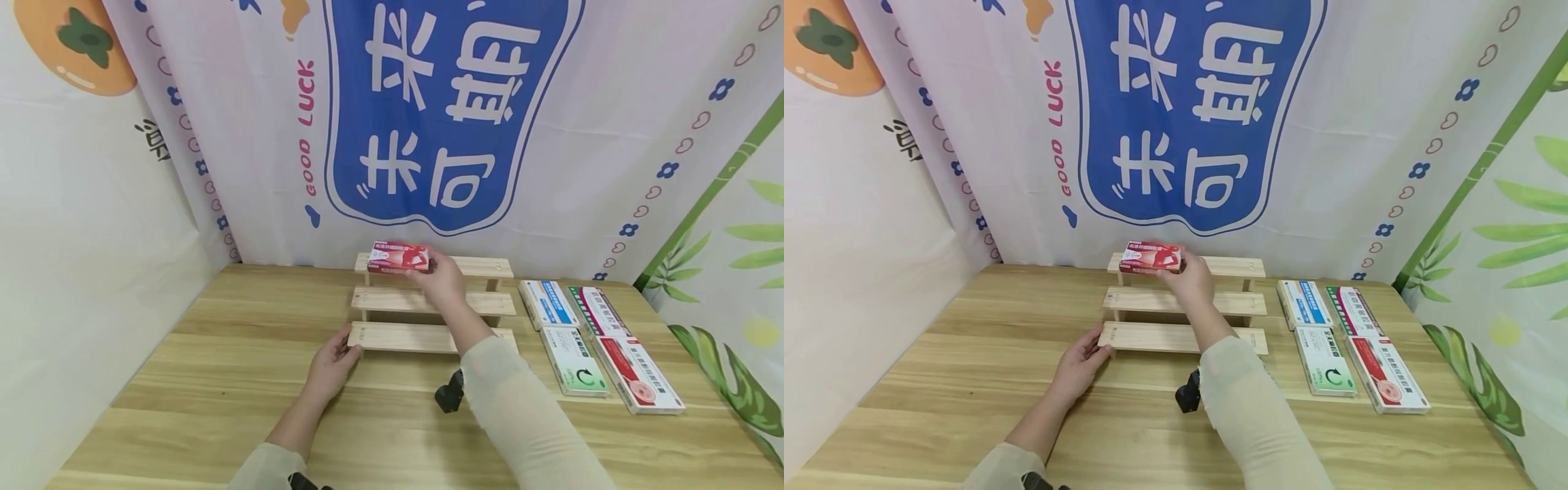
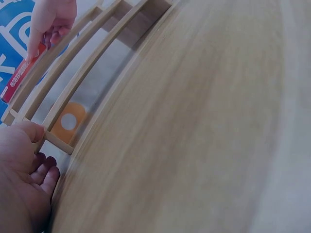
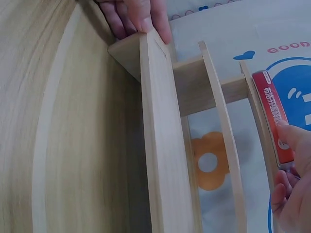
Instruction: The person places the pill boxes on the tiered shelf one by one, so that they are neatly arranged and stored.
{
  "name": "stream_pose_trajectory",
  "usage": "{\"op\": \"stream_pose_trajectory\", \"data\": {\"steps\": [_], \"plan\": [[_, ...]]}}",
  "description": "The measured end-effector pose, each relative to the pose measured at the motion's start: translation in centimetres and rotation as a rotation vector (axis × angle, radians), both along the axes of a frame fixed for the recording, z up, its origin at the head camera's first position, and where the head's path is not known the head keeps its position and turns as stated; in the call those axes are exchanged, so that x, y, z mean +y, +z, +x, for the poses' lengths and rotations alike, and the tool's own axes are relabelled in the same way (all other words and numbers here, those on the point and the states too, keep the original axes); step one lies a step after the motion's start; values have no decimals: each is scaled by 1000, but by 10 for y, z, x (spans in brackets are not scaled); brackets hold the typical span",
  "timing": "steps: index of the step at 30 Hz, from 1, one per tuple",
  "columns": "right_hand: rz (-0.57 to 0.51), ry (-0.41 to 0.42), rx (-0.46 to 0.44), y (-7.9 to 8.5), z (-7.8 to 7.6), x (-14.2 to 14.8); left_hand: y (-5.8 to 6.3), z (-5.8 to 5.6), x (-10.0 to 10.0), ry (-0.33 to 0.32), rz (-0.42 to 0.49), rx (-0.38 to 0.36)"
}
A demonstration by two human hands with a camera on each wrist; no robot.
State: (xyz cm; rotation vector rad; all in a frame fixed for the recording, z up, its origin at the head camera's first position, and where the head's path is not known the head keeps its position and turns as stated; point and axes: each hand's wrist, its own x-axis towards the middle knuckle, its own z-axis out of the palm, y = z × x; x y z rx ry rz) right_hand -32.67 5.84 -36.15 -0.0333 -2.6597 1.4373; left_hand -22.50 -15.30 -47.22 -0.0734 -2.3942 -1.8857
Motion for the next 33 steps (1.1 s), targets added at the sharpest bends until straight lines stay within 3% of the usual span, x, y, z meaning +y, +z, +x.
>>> {"op": "stream_pose_trajectory", "data": {"steps": [23, 33], "plan": [[-53, 7, 12, -5, -2, -9, -1, -1, 0, 22, -30, -19], [-171, 40, -8, -6, 6, 11, 0, 1, 1, 17, -36, -16]]}}
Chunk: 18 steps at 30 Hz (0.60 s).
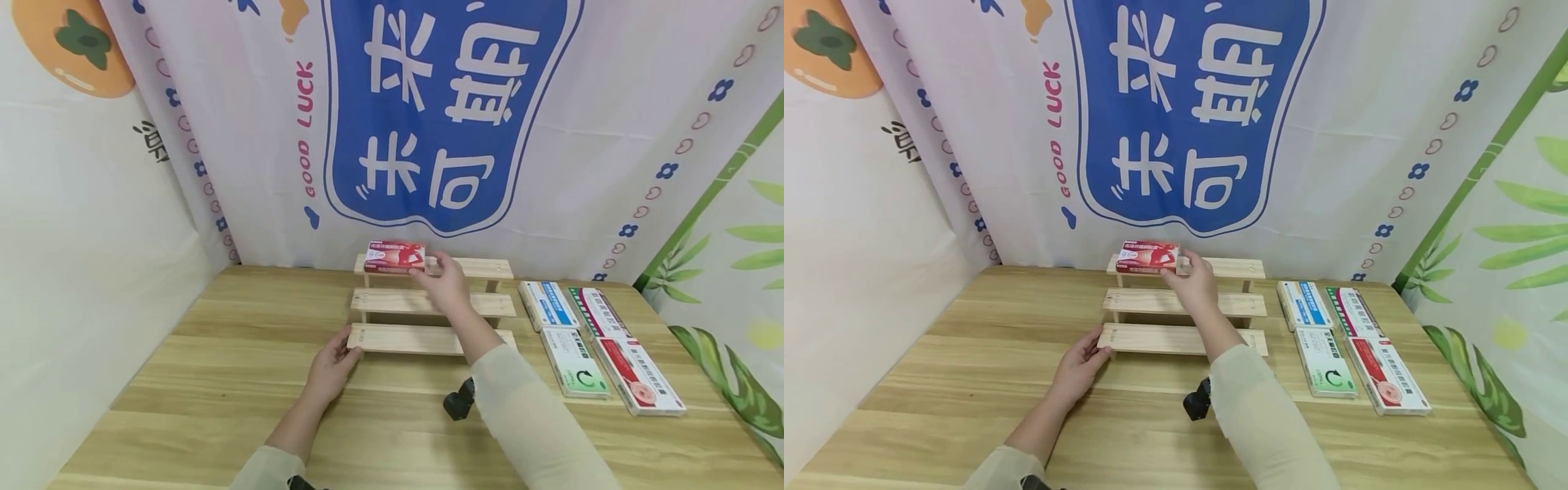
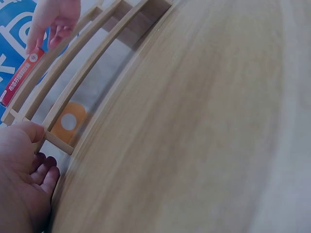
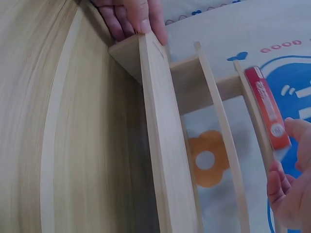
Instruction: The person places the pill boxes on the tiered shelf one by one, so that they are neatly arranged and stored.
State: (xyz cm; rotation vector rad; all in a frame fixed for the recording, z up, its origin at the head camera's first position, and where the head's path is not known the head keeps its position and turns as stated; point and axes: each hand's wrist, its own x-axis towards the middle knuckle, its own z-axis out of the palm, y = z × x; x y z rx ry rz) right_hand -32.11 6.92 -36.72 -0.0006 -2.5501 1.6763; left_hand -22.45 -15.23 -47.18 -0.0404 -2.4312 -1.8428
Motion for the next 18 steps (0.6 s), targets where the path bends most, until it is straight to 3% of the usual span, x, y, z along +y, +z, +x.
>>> {"op": "stream_pose_trajectory", "data": {"steps": [10, 18], "plan": [[-37, -32, -6, 0, 16, 50, 0, 0, -2, 2, -3, -15], [-24, -79, 27, -6, 44, 98, -1, -3, -1, -6, 3, -24]]}}
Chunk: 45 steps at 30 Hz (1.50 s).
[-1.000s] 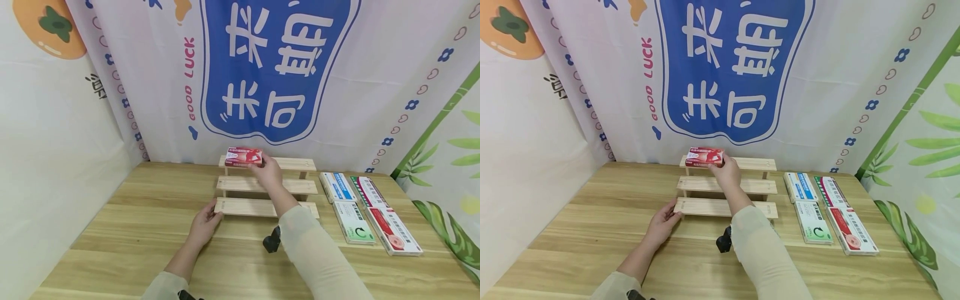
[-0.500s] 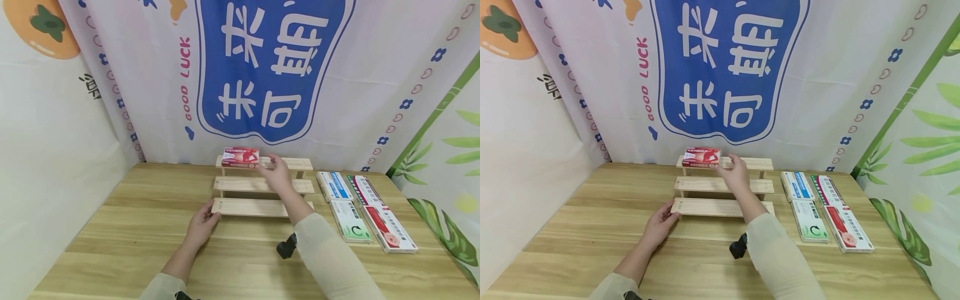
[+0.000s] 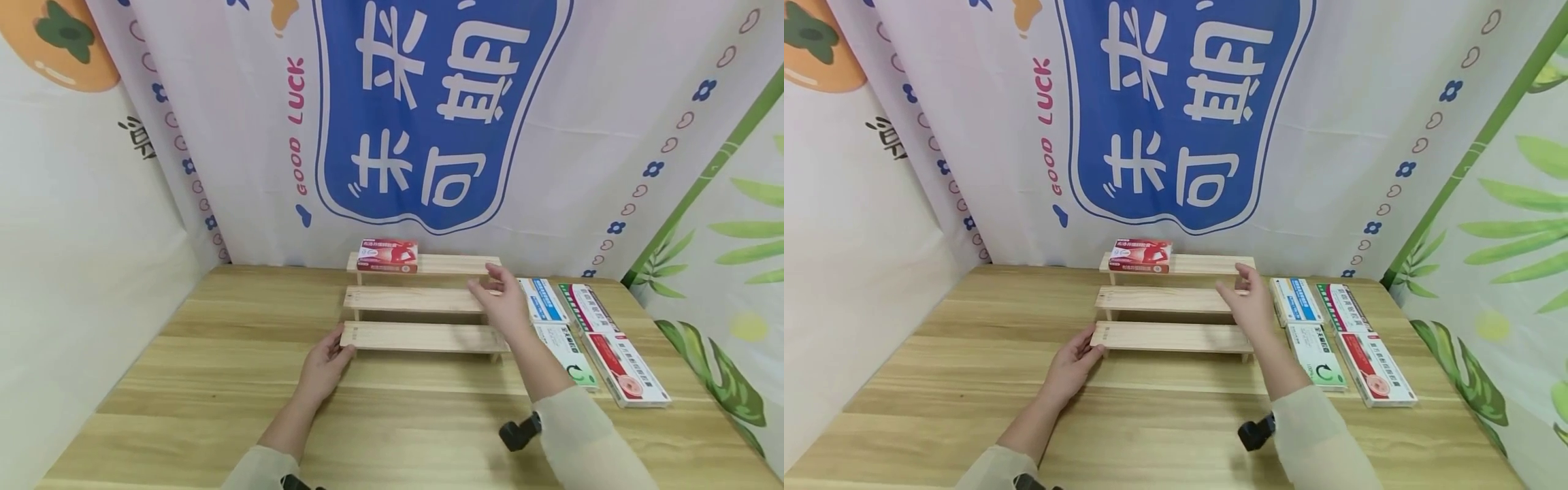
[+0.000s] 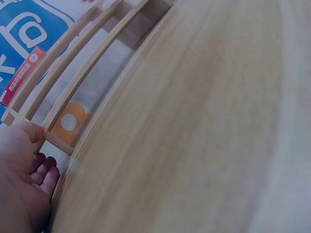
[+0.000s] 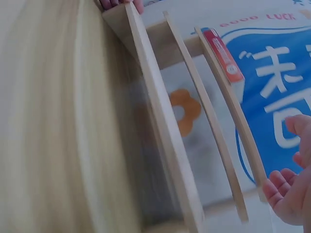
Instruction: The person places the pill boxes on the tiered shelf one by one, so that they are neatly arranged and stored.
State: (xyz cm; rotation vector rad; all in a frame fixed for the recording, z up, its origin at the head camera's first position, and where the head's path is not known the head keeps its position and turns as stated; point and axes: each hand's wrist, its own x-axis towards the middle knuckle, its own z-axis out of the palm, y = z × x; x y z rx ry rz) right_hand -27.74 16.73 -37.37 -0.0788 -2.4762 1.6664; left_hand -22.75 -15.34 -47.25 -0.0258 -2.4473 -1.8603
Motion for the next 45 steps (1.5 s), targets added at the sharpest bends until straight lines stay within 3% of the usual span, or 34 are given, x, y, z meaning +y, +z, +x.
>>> {"op": "stream_pose_trajectory", "data": {"steps": [7, 12, 19, 25, 33, 45], "plan": [[25, -34, 16, -9, 30, 43, 1, 1, 0, 1, -5, -2], [90, -112, 17, -11, 48, 67, 2, 2, 0, -11, 2, 2], [176, -185, -35, -16, 70, 99, 4, 5, 0, -39, 5, 5], [238, -244, -60, -25, 88, 123, 3, 4, 1, -26, 4, -4], [308, -337, -109, -37, 105, 154, 3, 3, 1, -23, 5, -4], [378, -375, -78, -59, 124, 186, 4, -2, -5, -26, -1, -32]]}}
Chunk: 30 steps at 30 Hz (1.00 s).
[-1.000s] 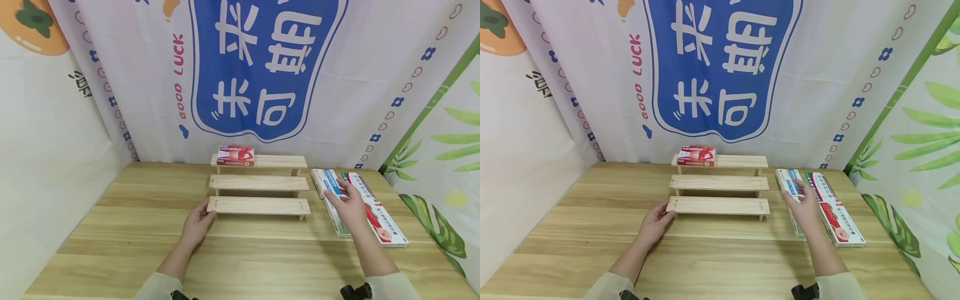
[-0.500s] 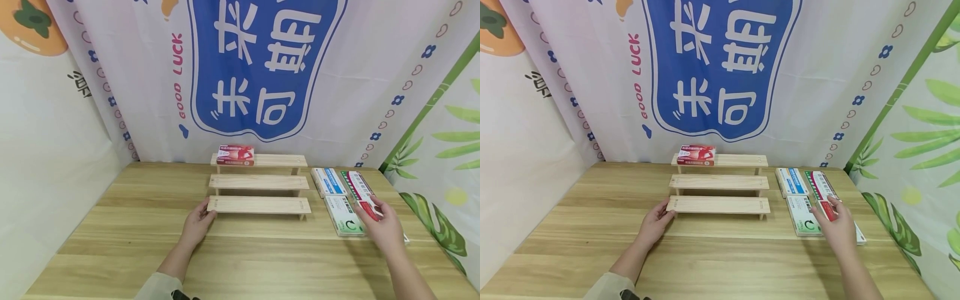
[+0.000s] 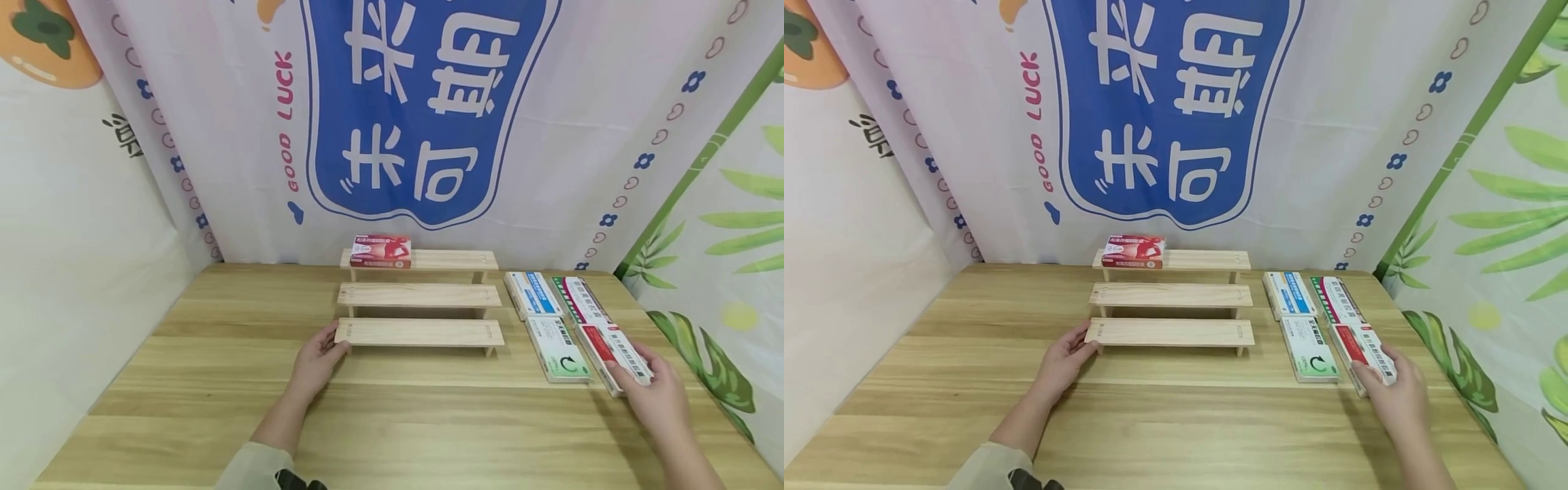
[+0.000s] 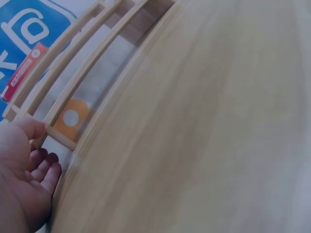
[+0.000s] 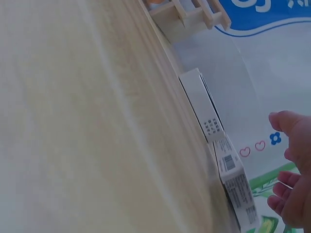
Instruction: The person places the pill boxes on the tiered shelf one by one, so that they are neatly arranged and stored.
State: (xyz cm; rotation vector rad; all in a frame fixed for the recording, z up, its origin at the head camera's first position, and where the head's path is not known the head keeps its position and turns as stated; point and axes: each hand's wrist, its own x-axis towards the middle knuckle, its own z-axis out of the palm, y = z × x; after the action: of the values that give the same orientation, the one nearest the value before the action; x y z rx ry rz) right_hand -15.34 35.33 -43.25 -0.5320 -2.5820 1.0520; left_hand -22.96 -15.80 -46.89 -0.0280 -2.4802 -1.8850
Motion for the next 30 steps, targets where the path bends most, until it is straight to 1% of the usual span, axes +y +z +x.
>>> {"op": "stream_pose_trajectory", "data": {"steps": [3, 8, 17, 22, 25, 30], "plan": [[15, 3, -13, -5, 2, 6, 1, -3, -4, -9, -17, 0], [64, 11, -67, -12, 4, 13, 0, -7, -11, -26, -41, -1], [113, 28, -168, -19, 4, 19, 0, -11, -19, -61, -53, -6], [89, 31, -201, -23, 5, 21, -2, -12, -19, -57, -53, 4], [64, 19, -227, -24, 4, 23, -4, -12, -17, -50, -49, 11], [75, 13, -258, -25, 4, 24, -5, -11, -16, -44, -49, 20]]}}
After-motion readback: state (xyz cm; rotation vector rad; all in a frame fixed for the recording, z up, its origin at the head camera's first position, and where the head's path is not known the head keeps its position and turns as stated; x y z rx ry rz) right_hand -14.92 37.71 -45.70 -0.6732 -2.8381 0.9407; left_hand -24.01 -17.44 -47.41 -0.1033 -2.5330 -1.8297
